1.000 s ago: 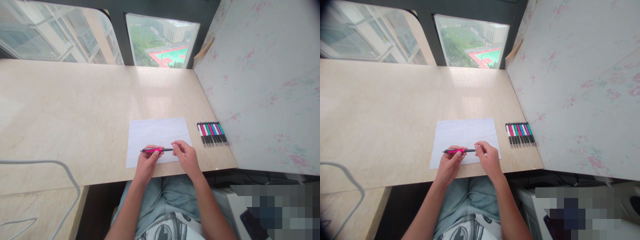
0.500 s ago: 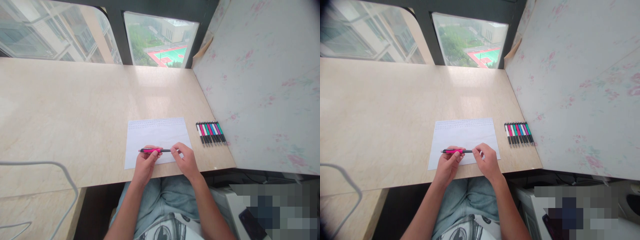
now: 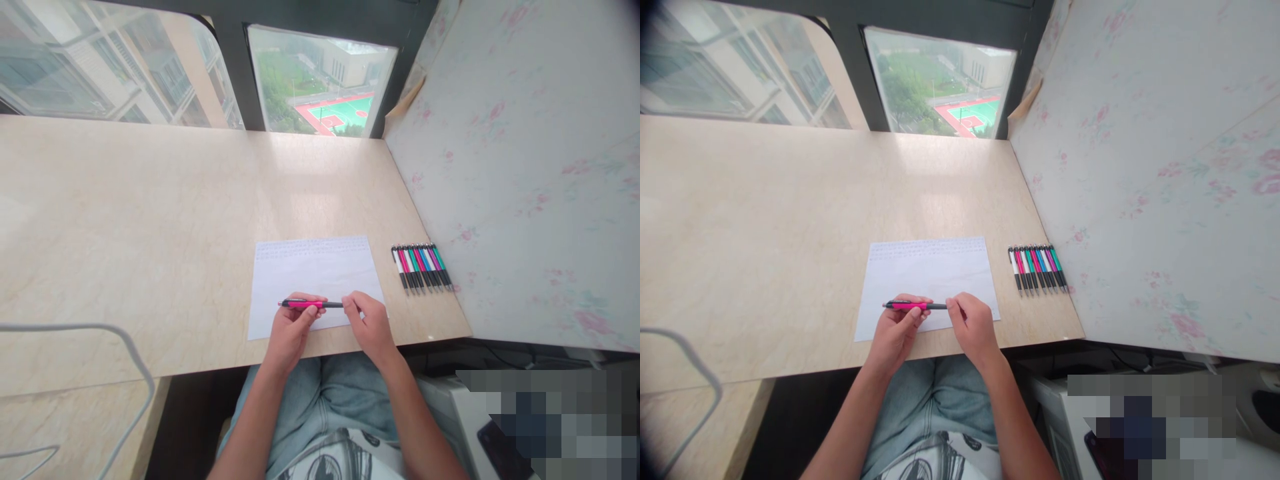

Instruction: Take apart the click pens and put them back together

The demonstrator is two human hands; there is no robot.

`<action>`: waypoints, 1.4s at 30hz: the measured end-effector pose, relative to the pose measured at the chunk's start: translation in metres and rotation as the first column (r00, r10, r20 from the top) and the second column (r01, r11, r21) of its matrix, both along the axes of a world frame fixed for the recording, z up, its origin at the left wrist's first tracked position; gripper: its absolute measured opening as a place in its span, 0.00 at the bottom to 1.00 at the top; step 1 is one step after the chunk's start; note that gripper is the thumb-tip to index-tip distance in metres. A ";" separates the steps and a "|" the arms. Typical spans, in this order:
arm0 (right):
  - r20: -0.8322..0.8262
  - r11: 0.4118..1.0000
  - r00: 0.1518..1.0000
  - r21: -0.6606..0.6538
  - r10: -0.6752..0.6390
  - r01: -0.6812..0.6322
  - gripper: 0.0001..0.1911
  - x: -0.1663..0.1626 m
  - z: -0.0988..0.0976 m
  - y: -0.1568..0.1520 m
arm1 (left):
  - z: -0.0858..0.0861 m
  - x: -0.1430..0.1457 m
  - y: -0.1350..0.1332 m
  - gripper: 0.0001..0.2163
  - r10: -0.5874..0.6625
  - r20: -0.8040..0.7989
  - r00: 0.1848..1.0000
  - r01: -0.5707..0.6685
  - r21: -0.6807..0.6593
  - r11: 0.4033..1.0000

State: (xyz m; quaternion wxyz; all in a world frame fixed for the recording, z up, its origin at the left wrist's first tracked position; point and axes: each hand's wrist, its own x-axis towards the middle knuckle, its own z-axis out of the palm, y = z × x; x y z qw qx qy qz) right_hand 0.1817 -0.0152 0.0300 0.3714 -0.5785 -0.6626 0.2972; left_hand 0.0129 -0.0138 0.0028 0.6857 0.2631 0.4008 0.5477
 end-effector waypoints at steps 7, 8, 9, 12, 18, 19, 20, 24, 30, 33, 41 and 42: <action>-0.039 0.997 0.999 -0.075 -0.028 0.025 0.22 -0.005 -0.001 -0.006 | 0.001 0.001 -0.001 0.06 0.024 0.051 0.998 -0.023 -0.006 1.000; -0.046 0.996 0.998 -0.084 -0.030 0.027 0.22 -0.006 -0.001 -0.007 | 0.001 0.001 0.000 0.06 0.026 0.056 0.998 -0.025 -0.009 1.000; -0.054 0.995 0.998 -0.093 -0.031 0.026 0.22 -0.006 -0.001 -0.008 | 0.001 0.001 0.000 0.06 0.027 0.060 0.998 -0.026 -0.010 1.000; -0.074 0.994 0.997 -0.111 -0.026 0.017 0.22 -0.006 -0.003 -0.009 | 0.001 0.001 0.000 0.07 0.025 0.069 0.997 -0.025 -0.008 1.000; -0.128 0.988 0.991 -0.157 -0.023 0.002 0.24 -0.006 -0.008 -0.010 | 0.000 0.000 -0.003 0.08 -0.033 0.032 0.999 0.032 0.010 0.999; -0.148 0.985 0.989 -0.175 -0.027 0.000 0.24 -0.007 -0.009 -0.010 | 0.000 -0.001 -0.004 0.09 -0.061 0.006 0.998 0.060 0.015 0.998; -0.170 0.981 0.985 -0.196 -0.028 -0.006 0.24 -0.007 -0.009 -0.011 | 0.001 -0.001 -0.004 0.09 -0.091 -0.025 0.996 0.091 0.022 0.996; -0.217 0.965 0.976 -0.249 0.028 -0.083 0.25 -0.010 -0.004 -0.012 | 0.000 -0.002 -0.005 0.09 -0.122 -0.101 0.987 0.127 0.040 0.991; -0.163 0.973 0.983 -0.202 0.080 -0.113 0.18 -0.005 0.004 -0.008 | -0.003 -0.001 -0.005 0.11 -0.071 -0.153 0.986 0.078 0.042 0.996; -0.203 0.979 0.979 -0.198 0.010 -0.051 0.13 -0.003 0.003 -0.004 | 0.001 -0.001 -0.005 0.10 -0.134 -0.212 0.968 0.151 0.065 0.986; -0.290 0.995 0.957 -0.097 -0.027 -0.001 0.26 -0.014 0.008 -0.002 | 0.005 0.003 -0.007 0.10 -0.217 -0.311 0.925 0.251 0.072 0.965; -0.275 0.996 0.961 -0.090 -0.022 -0.002 0.29 -0.015 0.010 -0.002 | 0.004 0.004 -0.007 0.10 -0.231 -0.321 0.919 0.268 0.076 0.961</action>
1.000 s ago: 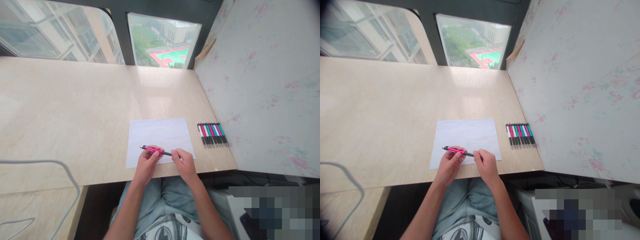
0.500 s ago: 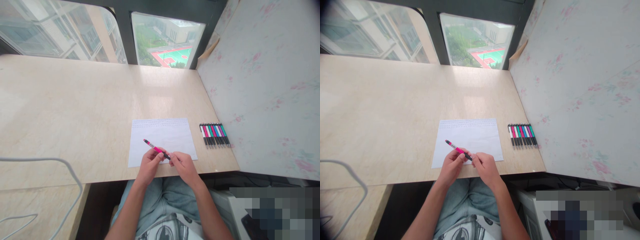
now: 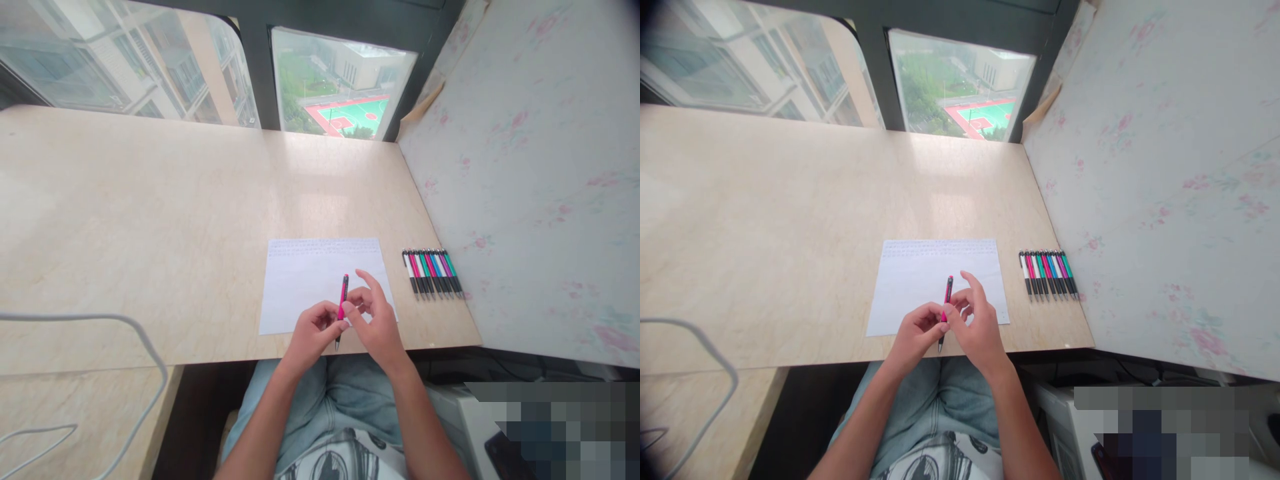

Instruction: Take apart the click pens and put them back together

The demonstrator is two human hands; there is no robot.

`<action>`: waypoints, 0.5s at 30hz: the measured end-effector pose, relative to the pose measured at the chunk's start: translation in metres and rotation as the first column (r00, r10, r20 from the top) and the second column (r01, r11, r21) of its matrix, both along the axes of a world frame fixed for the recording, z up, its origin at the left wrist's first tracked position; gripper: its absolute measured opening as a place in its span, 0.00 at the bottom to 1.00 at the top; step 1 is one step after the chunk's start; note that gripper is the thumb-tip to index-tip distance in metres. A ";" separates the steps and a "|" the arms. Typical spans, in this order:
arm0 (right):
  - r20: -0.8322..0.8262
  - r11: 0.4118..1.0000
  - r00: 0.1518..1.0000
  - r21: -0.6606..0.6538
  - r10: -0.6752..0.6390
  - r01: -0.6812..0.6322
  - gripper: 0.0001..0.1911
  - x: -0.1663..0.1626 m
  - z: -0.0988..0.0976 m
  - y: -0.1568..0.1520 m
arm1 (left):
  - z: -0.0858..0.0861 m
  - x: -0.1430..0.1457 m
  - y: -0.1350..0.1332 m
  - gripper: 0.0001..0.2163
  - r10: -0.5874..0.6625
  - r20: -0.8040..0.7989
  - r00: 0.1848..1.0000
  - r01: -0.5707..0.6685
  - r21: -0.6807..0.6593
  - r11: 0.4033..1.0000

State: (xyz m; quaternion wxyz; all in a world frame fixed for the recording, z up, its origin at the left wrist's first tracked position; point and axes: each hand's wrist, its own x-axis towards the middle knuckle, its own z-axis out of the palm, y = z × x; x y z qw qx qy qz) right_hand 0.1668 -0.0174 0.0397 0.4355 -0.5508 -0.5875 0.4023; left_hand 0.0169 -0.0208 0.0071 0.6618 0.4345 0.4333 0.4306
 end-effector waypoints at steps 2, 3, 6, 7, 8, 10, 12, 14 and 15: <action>0.046 1.000 0.999 0.013 0.013 -0.014 0.30 0.000 0.003 0.000 | 0.000 0.001 0.000 0.10 -0.017 -0.014 1.000 0.018 0.019 1.000; 0.064 1.000 0.998 0.019 0.016 -0.017 0.29 0.000 0.004 0.000 | 0.000 0.000 0.000 0.10 -0.020 -0.013 1.000 0.021 0.028 0.999; 0.045 1.000 0.999 0.022 -0.004 0.003 0.24 0.005 0.002 0.003 | 0.002 -0.001 0.000 0.09 -0.040 0.011 0.999 0.040 0.046 0.998; 0.013 1.000 1.000 0.017 -0.018 0.018 0.24 0.006 0.001 0.004 | 0.003 -0.001 0.000 0.10 -0.052 0.021 0.998 0.051 0.047 0.998; -0.023 0.999 0.999 0.011 -0.033 0.033 0.25 0.008 -0.001 0.005 | 0.003 -0.002 0.000 0.10 -0.063 0.027 0.998 0.062 0.044 0.997; -0.081 0.999 0.996 -0.004 -0.047 0.047 0.26 0.010 -0.004 0.007 | 0.005 -0.002 0.000 0.12 -0.074 0.026 0.997 0.073 0.029 0.997; -0.103 0.999 0.994 -0.022 -0.039 0.037 0.26 0.011 -0.006 0.009 | 0.006 -0.002 0.000 0.13 -0.071 0.018 0.997 0.071 0.010 0.997; -0.106 0.999 0.994 -0.038 -0.025 0.021 0.24 0.012 -0.007 0.009 | 0.007 -0.002 0.000 0.14 -0.069 0.011 0.998 0.069 -0.002 0.998; -0.107 0.999 0.994 -0.046 -0.019 0.014 0.25 0.012 -0.007 0.009 | 0.008 -0.002 0.001 0.14 -0.067 0.006 0.998 0.067 -0.004 0.998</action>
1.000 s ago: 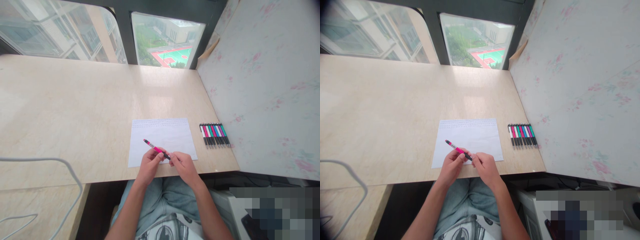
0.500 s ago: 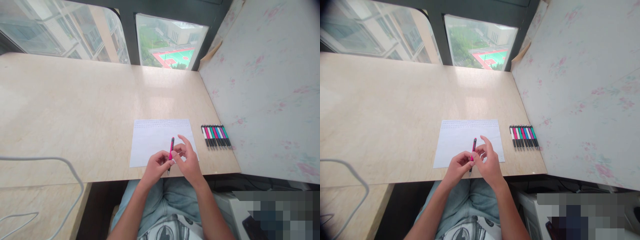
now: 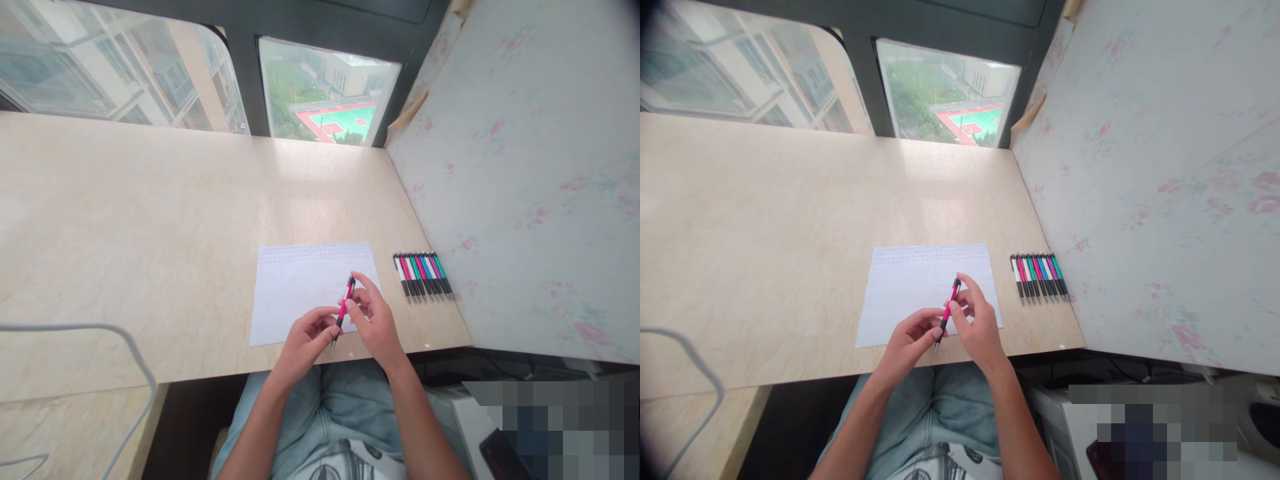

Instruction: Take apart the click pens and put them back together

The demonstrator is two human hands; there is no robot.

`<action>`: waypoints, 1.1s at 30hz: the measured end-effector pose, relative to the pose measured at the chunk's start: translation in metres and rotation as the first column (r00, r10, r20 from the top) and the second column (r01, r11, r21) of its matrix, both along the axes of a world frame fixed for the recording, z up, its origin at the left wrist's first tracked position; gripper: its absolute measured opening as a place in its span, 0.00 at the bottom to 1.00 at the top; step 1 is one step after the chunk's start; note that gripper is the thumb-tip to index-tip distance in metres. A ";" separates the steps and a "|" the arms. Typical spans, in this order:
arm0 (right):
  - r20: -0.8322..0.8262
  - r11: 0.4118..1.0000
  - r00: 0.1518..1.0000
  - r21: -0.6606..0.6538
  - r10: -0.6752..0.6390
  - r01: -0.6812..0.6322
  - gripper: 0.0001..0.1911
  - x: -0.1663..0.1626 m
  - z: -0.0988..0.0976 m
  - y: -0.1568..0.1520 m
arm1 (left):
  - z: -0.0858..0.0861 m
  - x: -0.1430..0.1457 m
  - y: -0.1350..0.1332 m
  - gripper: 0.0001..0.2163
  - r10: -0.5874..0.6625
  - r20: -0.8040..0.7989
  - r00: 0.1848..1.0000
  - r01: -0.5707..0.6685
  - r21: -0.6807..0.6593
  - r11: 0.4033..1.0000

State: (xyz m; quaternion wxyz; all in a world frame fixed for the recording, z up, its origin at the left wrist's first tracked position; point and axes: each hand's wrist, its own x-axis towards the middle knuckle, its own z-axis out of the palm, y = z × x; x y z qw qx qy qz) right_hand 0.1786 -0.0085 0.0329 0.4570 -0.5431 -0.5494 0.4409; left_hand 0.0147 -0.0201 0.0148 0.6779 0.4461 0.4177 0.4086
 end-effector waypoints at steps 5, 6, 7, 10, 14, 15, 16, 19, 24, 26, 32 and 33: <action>-0.037 0.996 0.997 -0.046 0.069 -0.071 0.35 0.000 -0.002 -0.003 | -0.002 0.001 0.002 0.11 0.069 -0.021 0.997 -0.069 -0.005 0.998; -0.045 0.996 0.996 -0.052 0.070 -0.072 0.36 0.000 -0.003 -0.003 | -0.003 0.002 0.002 0.11 0.081 -0.011 0.997 -0.081 -0.010 0.997; -0.052 0.996 0.996 -0.056 0.068 -0.070 0.37 -0.001 -0.003 -0.004 | -0.003 0.002 0.002 0.11 0.090 0.001 0.996 -0.090 -0.016 0.996; -0.073 0.994 0.994 -0.068 0.077 -0.082 0.37 -0.001 -0.003 -0.004 | -0.003 0.003 0.001 0.12 0.100 0.027 0.995 -0.099 -0.024 0.995; -0.101 0.993 0.992 -0.078 0.080 -0.088 0.38 0.000 -0.004 -0.006 | 0.000 0.003 0.002 0.13 0.076 0.006 0.997 -0.076 -0.014 0.997; -0.119 0.994 0.991 -0.081 0.058 -0.068 0.38 0.001 -0.004 -0.006 | 0.000 0.003 0.002 0.13 0.067 -0.009 0.998 -0.067 -0.012 0.998; -0.147 0.996 0.989 -0.082 0.029 -0.041 0.38 0.002 -0.005 -0.007 | 0.001 0.003 0.002 0.12 0.061 -0.026 0.998 -0.061 -0.010 0.998; -0.266 0.995 0.961 -0.085 -0.078 0.057 0.38 0.008 -0.007 -0.006 | 0.003 0.002 0.002 0.10 0.064 -0.080 0.995 -0.064 0.008 0.998; -0.369 0.975 0.903 -0.102 -0.220 0.196 0.37 0.021 -0.010 -0.003 | 0.002 0.000 0.002 0.09 0.078 -0.115 0.990 -0.075 0.024 0.997; -0.390 0.967 0.885 -0.105 -0.255 0.232 0.37 0.023 -0.011 -0.002 | 0.000 -0.001 0.002 0.09 0.101 -0.107 0.989 -0.100 0.014 0.995; -0.449 0.969 0.859 -0.107 -0.247 0.223 0.36 0.022 -0.019 -0.003 | -0.010 -0.004 0.005 0.09 0.265 0.119 0.957 -0.255 -0.095 0.962; -0.458 0.970 0.855 -0.109 -0.243 0.217 0.37 0.022 -0.022 -0.003 | -0.010 -0.004 0.005 0.08 0.292 0.165 0.942 -0.275 -0.116 0.954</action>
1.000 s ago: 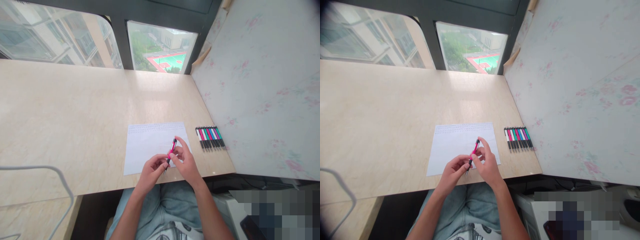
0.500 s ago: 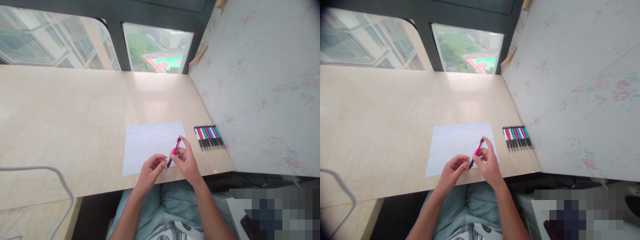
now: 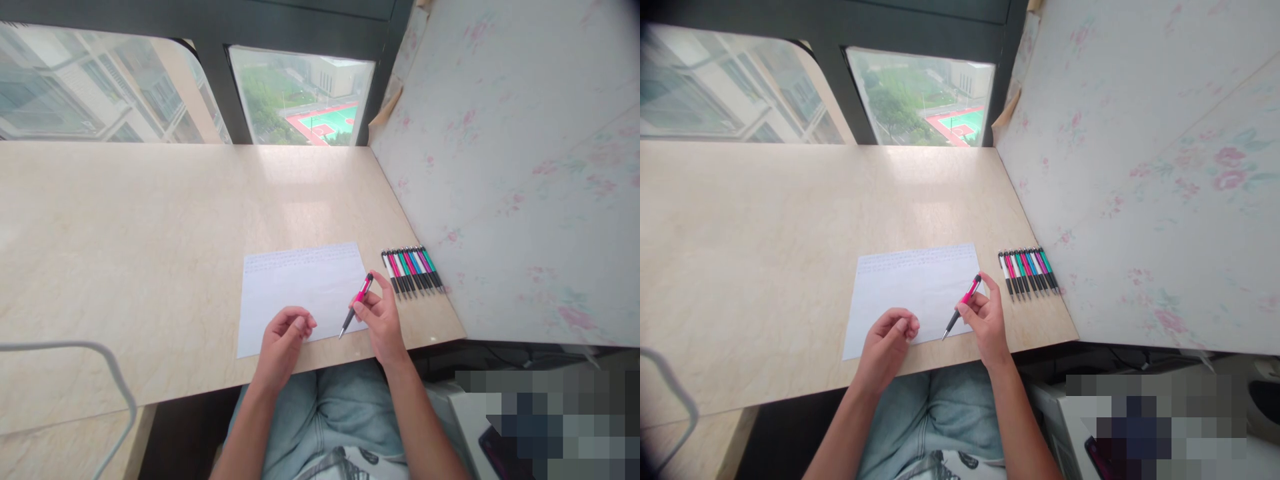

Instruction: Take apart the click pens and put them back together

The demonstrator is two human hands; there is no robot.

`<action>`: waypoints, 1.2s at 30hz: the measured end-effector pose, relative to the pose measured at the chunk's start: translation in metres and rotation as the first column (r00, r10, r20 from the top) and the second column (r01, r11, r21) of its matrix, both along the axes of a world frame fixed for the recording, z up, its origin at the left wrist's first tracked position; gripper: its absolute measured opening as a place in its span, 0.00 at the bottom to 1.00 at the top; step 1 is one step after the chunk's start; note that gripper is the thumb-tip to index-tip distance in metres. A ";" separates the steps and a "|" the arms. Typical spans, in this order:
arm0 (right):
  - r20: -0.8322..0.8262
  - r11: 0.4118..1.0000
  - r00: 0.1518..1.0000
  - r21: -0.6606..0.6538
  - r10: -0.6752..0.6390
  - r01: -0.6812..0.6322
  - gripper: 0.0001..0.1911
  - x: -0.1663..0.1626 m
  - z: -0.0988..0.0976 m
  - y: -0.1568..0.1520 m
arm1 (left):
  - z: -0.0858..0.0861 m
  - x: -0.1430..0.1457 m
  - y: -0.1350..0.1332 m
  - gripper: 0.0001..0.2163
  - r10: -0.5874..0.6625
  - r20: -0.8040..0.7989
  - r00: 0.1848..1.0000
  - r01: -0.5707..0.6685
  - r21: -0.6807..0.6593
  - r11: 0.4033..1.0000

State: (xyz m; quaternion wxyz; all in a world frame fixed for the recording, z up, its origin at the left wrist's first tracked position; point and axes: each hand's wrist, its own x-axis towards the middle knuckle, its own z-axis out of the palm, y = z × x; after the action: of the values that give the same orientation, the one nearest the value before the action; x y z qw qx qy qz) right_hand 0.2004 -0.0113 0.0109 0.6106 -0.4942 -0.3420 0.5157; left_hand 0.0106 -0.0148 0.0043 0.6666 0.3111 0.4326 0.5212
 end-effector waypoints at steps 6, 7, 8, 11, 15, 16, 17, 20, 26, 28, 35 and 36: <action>-0.106 0.999 0.994 0.028 -0.020 0.023 0.37 0.001 -0.013 -0.001 | 0.012 -0.010 -0.002 0.06 0.083 -0.199 0.976 -0.061 0.112 0.992; -0.119 0.999 0.993 0.031 -0.019 0.023 0.37 0.001 -0.014 -0.001 | 0.013 -0.013 -0.002 0.05 0.089 -0.359 0.929 -0.029 0.169 0.985; -0.126 0.999 0.992 0.031 -0.017 0.021 0.37 0.002 -0.014 -0.001 | 0.013 -0.016 -0.002 0.05 0.120 -0.517 0.847 0.007 0.236 0.972; -0.131 1.000 0.991 0.013 -0.005 0.007 0.38 0.004 -0.014 -0.001 | 0.008 -0.026 0.001 0.06 0.250 -0.786 0.566 0.143 0.392 0.909; -0.127 1.000 0.992 0.001 0.015 -0.015 0.39 0.005 -0.015 -0.002 | -0.003 -0.031 0.003 0.08 0.276 -0.868 0.412 0.317 0.421 0.850; -0.123 1.000 0.992 0.007 0.019 -0.018 0.39 0.004 -0.015 -0.002 | -0.005 -0.032 0.003 0.08 0.269 -0.877 0.398 0.346 0.416 0.841; -0.118 1.000 0.993 0.013 0.019 -0.018 0.39 0.004 -0.015 -0.002 | -0.006 -0.031 0.003 0.08 0.265 -0.882 0.389 0.367 0.412 0.834; -0.088 1.000 0.996 0.021 0.019 -0.017 0.38 0.003 -0.015 -0.003 | -0.007 -0.031 0.002 0.08 0.262 -0.888 0.377 0.382 0.407 0.829; -0.046 1.000 0.999 0.027 0.011 -0.009 0.36 0.002 -0.014 -0.003 | -0.007 -0.032 0.002 0.08 0.251 -0.888 0.386 0.383 0.402 0.832; -0.054 0.999 0.998 0.034 0.018 -0.016 0.37 0.001 -0.012 -0.003 | -0.007 -0.033 0.002 0.08 0.249 -0.889 0.385 0.388 0.400 0.830; -0.090 0.999 0.995 0.043 0.034 -0.031 0.40 0.000 -0.010 -0.004 | -0.006 -0.033 0.002 0.07 0.257 -0.892 0.370 0.397 0.403 0.825; -0.084 0.999 0.996 0.043 0.033 -0.030 0.40 0.000 -0.011 -0.004 | -0.006 -0.033 0.002 0.07 0.259 -0.892 0.371 0.396 0.404 0.825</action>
State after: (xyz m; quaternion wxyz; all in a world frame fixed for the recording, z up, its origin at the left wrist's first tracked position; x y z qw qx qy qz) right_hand 0.2003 -0.0157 0.0002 0.6264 -0.4537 -0.3342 0.5386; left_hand -0.0222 -0.0132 -0.0015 0.2063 0.7468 0.5412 0.3267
